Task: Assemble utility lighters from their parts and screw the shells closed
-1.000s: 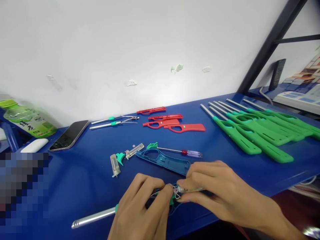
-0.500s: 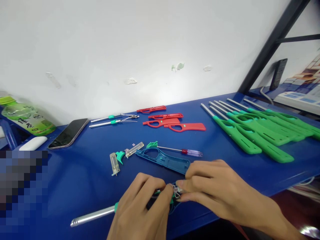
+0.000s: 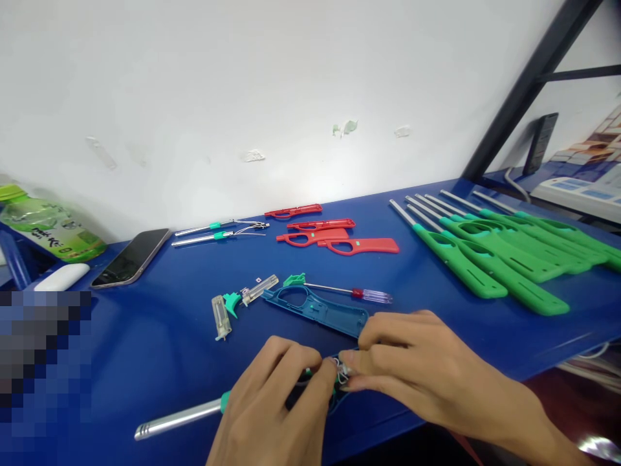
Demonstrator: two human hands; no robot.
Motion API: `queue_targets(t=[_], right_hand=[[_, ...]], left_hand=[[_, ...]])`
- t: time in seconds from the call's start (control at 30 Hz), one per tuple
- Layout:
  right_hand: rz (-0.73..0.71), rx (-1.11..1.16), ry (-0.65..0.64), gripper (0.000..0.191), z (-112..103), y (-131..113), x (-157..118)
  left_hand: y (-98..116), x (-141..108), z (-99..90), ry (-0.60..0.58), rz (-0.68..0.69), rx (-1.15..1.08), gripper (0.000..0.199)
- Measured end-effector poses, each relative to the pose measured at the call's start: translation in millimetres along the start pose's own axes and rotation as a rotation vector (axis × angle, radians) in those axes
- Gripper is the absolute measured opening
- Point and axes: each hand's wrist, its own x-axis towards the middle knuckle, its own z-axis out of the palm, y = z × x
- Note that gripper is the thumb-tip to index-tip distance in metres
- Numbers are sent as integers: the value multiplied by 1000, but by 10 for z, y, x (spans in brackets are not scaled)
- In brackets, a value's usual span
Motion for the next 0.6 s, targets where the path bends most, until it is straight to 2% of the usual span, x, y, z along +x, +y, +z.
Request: queue_targets(t=[0.1, 0.27, 0.4, 0.6], right_hand=[[-5, 17, 28, 25, 17, -2, 12], [24, 44, 64, 20, 6, -7, 47], [95, 23, 19, 17, -9, 19, 52], [137, -20, -26, 15, 7, 42, 17]], left_hand=[[-10, -16, 4, -21, 10, 14, 29], [8, 3, 9, 16, -7, 30, 33], [34, -18, -24, 97, -72, 79, 36], [-14, -102, -80, 50, -85, 129, 32]])
